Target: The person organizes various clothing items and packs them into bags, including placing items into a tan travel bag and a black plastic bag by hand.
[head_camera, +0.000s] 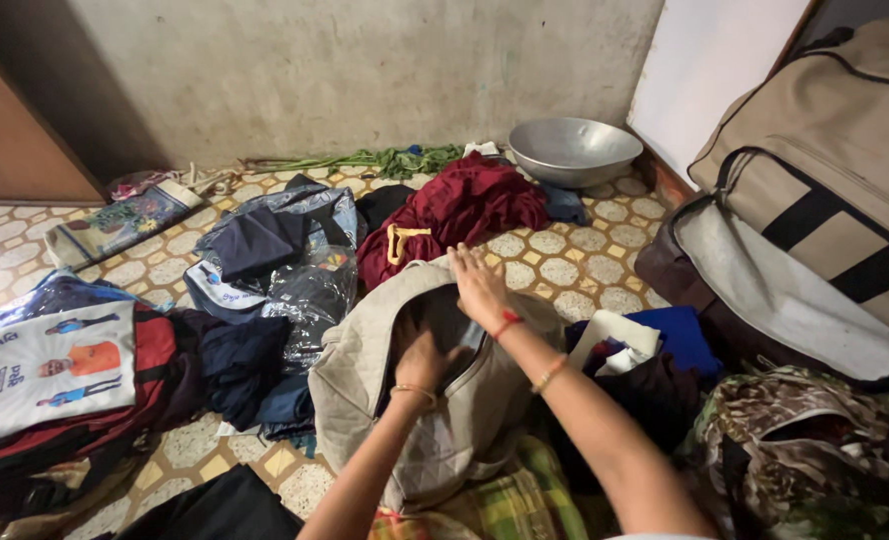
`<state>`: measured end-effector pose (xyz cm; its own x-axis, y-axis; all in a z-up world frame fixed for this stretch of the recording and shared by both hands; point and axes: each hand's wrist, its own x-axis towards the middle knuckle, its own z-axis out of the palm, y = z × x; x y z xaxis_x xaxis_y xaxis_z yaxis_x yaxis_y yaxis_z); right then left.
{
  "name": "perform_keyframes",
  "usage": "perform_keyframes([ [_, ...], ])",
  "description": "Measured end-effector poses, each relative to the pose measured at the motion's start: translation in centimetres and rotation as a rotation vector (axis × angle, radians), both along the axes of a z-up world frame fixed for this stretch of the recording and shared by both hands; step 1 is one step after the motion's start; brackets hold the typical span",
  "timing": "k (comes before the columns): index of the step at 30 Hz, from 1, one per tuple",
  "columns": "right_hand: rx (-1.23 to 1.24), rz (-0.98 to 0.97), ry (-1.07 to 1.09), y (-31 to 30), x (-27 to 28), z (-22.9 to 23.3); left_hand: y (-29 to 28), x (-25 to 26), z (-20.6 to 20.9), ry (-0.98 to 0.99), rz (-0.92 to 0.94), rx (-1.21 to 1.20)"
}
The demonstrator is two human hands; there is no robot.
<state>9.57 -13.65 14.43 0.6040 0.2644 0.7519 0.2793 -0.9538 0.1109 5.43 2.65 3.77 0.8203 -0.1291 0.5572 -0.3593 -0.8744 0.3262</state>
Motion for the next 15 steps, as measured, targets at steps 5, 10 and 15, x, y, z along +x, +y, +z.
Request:
perform_keyframes([
  [5,0.193,0.104,0.268,0.1,2.9,-3.5,-0.8,-2.9,1.1,0.633,0.164,-0.156],
  [10,0.397,0.184,0.203,1.9,0.7,-1.9,-2.8,2.1,-6.9,0.702,-0.063,-0.154],
  [15,0.385,0.291,0.16,1.4,0.4,-0.4,-7.4,6.4,-10.5,0.521,-0.109,0.002],
])
